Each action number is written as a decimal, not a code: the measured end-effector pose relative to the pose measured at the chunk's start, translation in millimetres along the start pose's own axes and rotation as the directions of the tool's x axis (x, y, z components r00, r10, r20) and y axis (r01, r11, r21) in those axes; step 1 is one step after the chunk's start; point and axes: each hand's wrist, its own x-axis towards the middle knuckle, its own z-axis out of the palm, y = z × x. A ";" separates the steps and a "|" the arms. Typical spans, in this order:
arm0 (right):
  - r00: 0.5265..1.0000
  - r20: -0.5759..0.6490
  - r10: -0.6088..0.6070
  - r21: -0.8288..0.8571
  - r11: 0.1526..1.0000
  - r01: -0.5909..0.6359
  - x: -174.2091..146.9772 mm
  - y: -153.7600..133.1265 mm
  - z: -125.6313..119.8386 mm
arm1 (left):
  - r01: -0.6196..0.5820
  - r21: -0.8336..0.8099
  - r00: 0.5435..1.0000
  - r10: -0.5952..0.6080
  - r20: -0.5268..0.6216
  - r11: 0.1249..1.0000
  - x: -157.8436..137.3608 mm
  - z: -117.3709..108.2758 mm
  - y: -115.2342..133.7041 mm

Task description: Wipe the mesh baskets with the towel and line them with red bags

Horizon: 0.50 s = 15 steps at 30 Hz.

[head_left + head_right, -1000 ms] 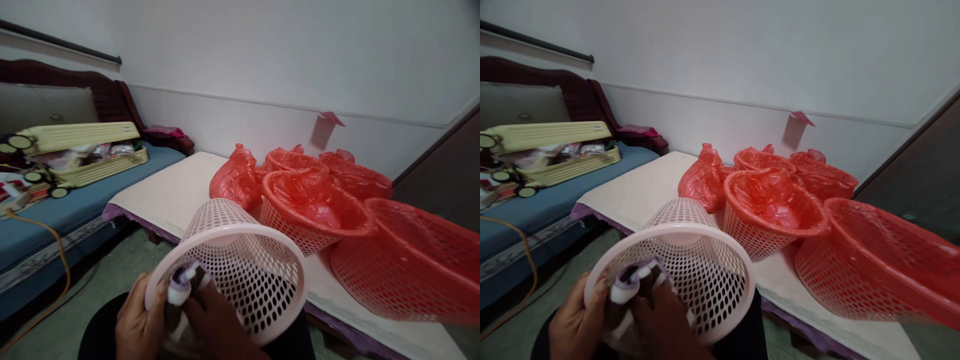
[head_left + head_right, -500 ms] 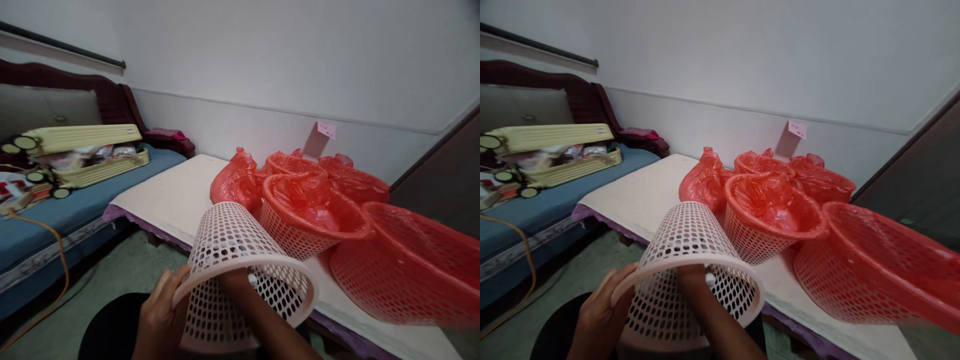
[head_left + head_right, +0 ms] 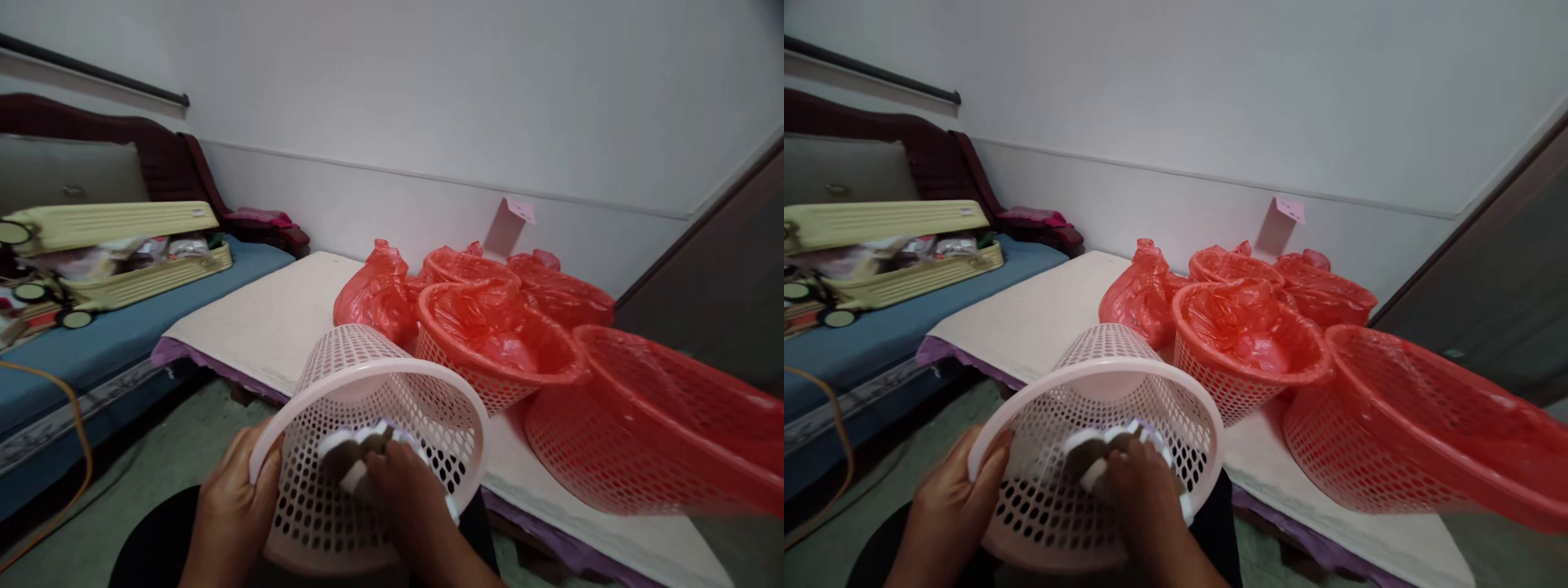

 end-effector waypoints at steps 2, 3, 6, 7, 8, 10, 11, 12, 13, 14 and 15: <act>0.999 0.003 0.045 -0.037 0.998 -0.045 4.6 5.2 -11.6 | 0.011 0.005 1.000 -0.011 0.019 1.000 2.8 0.9 1.6; 0.999 0.012 0.030 -0.019 0.999 -0.030 4.1 3.3 -13.1 | 0.012 0.006 1.000 -0.012 0.020 1.000 4.5 1.0 1.7; 0.996 0.009 -0.088 0.089 0.992 0.087 -7.6 -16.2 1.5 | -0.004 0.006 1.000 0.004 0.014 1.000 12.2 -1.4 1.8; 0.992 -0.009 -0.126 0.117 0.985 0.126 -13.4 -24.8 10.0 | -0.013 0.004 1.000 0.013 0.017 1.000 15.7 -3.0 2.1; 0.988 -0.039 -0.152 0.141 0.978 0.156 -19.2 -33.2 18.4 | -0.027 -0.003 0.999 0.027 0.022 1.000 19.6 -4.8 2.5; 0.978 -0.138 -0.156 0.182 0.967 0.180 -28.6 -47.5 31.5 | -0.033 -0.019 0.999 0.033 0.027 0.999 27.8 -8.3 3.0; 0.971 -0.188 -0.150 0.198 0.962 0.187 -31.4 -53.0 35.4 | -0.026 -0.028 0.999 0.027 0.023 0.999 31.6 -9.5 2.8; 0.961 -0.234 -0.146 0.211 0.957 0.197 -32.7 -57.4 37.4 | -0.014 -0.034 1.000 0.014 0.021 0.999 35.0 -10.4 2.2; 0.953 -0.269 -0.140 0.218 0.955 0.202 -32.5 -60.7 38.1 | -0.001 -0.039 1.000 0.001 0.020 0.999 37.8 -10.9 1.2; 0.947 -0.295 -0.128 0.216 0.956 0.197 -31.2 -62.9 37.7 | 0.011 -0.043 1.000 -0.010 0.024 0.999 40.0 -11.1 -0.1; 0.936 -0.329 -0.124 0.202 0.959 0.198 -29.2 -64.3 36.8 | 0.018 -0.048 0.999 -0.017 0.030 0.999 41.6 -11.1 -1.5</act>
